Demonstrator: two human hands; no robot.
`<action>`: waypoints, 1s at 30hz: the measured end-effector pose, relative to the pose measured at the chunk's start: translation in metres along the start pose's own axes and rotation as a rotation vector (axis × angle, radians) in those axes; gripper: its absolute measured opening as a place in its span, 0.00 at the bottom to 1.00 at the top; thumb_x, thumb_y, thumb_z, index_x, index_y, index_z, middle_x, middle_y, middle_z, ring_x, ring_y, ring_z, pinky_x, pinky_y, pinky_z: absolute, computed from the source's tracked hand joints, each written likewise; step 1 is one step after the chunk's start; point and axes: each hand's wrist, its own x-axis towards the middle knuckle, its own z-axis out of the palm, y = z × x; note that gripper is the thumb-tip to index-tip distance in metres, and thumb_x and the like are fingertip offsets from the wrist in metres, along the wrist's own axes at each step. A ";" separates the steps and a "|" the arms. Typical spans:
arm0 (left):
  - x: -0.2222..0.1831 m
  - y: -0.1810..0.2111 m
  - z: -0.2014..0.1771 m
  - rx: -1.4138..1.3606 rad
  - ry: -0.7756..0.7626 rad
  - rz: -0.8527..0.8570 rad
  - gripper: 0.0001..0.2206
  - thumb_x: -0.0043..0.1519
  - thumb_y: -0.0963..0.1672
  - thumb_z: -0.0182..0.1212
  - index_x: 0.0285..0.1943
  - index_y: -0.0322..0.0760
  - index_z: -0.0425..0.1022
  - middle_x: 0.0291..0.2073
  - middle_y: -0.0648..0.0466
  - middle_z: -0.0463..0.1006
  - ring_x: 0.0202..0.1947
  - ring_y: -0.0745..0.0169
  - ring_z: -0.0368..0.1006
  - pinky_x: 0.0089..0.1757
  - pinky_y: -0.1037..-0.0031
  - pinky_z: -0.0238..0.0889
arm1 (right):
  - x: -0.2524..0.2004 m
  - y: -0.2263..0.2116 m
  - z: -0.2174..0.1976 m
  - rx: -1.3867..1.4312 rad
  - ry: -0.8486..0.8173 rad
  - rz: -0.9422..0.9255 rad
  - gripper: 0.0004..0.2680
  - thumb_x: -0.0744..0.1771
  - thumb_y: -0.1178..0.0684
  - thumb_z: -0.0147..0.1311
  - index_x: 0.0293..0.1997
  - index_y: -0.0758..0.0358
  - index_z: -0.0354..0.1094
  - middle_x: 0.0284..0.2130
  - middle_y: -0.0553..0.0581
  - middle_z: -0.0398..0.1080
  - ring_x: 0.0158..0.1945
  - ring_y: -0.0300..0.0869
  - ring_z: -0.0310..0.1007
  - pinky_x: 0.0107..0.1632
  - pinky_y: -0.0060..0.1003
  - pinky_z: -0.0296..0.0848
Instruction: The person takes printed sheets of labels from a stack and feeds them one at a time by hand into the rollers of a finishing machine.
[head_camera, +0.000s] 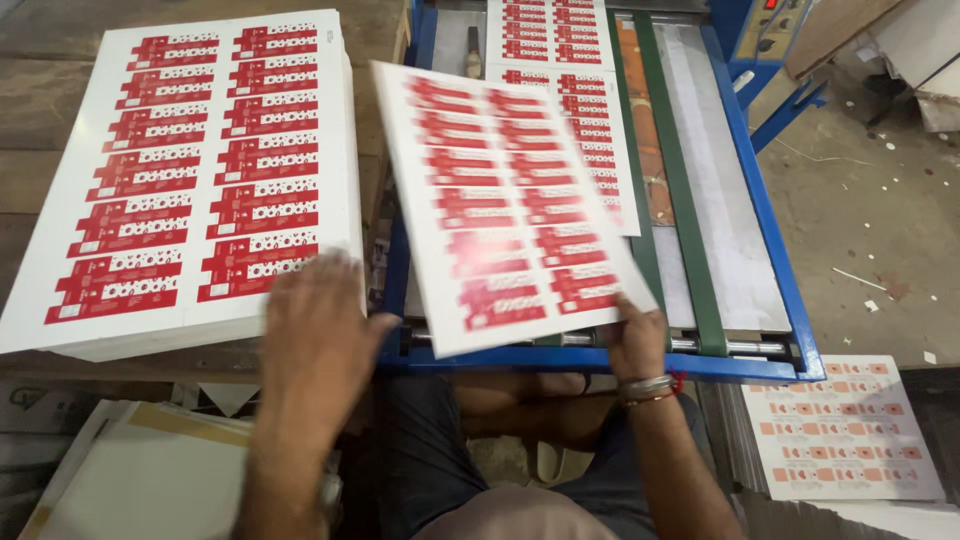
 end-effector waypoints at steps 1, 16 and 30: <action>-0.001 -0.011 -0.002 0.066 0.011 -0.023 0.29 0.58 0.51 0.64 0.63 0.26 0.73 0.61 0.39 0.74 0.65 0.45 0.64 0.63 0.51 0.52 | 0.009 0.006 -0.017 0.002 0.065 -0.026 0.08 0.69 0.61 0.52 0.52 0.68 0.69 0.38 0.54 0.76 0.32 0.38 0.76 0.28 0.32 0.74; -0.016 -0.022 0.014 0.124 0.277 -0.021 0.13 0.56 0.38 0.67 0.50 0.36 0.80 0.44 0.52 0.82 0.49 0.54 0.78 0.51 0.63 0.70 | -0.029 0.091 -0.160 -0.207 0.266 -0.135 0.09 0.69 0.62 0.54 0.55 0.72 0.71 0.47 0.58 0.76 0.45 0.40 0.76 0.47 0.34 0.75; -0.016 -0.022 0.018 0.124 0.257 -0.054 0.14 0.53 0.37 0.71 0.48 0.38 0.81 0.40 0.53 0.81 0.42 0.55 0.77 0.47 0.65 0.71 | -0.014 0.081 -0.145 -0.243 0.171 -0.178 0.10 0.68 0.60 0.56 0.54 0.70 0.71 0.45 0.56 0.77 0.44 0.40 0.76 0.46 0.33 0.75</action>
